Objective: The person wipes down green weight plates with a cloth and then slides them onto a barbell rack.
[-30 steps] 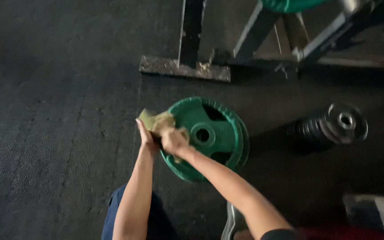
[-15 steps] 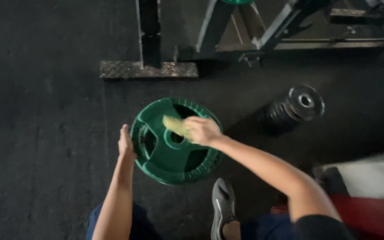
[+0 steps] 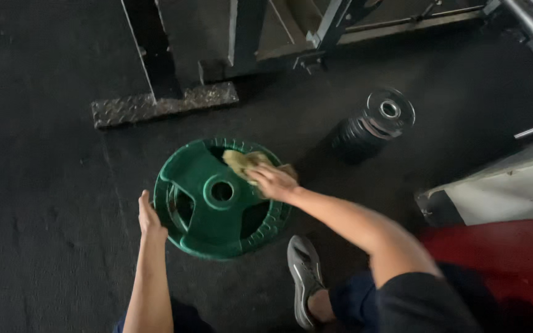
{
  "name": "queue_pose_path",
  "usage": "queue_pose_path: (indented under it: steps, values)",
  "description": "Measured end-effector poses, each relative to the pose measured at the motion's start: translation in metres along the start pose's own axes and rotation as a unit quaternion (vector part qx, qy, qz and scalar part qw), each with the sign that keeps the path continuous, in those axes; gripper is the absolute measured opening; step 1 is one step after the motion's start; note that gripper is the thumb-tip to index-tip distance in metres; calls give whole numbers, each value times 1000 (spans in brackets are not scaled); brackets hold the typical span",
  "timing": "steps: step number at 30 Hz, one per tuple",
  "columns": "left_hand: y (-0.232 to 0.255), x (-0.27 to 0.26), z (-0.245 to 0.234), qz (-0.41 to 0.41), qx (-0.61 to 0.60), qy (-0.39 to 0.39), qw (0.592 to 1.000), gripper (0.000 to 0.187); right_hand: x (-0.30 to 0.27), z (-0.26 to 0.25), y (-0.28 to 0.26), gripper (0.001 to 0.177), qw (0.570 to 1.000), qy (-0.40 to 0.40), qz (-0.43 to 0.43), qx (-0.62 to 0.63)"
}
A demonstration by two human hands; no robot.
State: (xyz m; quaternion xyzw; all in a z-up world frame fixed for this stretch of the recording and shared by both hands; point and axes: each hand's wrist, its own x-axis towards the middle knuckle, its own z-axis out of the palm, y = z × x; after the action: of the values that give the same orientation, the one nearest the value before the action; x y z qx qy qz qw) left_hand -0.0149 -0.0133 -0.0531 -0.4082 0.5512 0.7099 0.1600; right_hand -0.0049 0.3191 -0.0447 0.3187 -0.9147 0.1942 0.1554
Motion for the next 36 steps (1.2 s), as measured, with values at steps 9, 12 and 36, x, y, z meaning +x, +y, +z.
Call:
queue_pose_path:
  steps: [9,12,36]
  values:
    - [-8,24,5,8,-30,30,999,86,-49,-21,-19,25,947,-271,168,-29]
    - [-14,14,5,9,-52,48,997,83,-9,-15,4,23,980,-116,117,-115]
    - [-7,11,4,13,-33,-26,999,101,-68,-33,6,49,935,-168,-311,0]
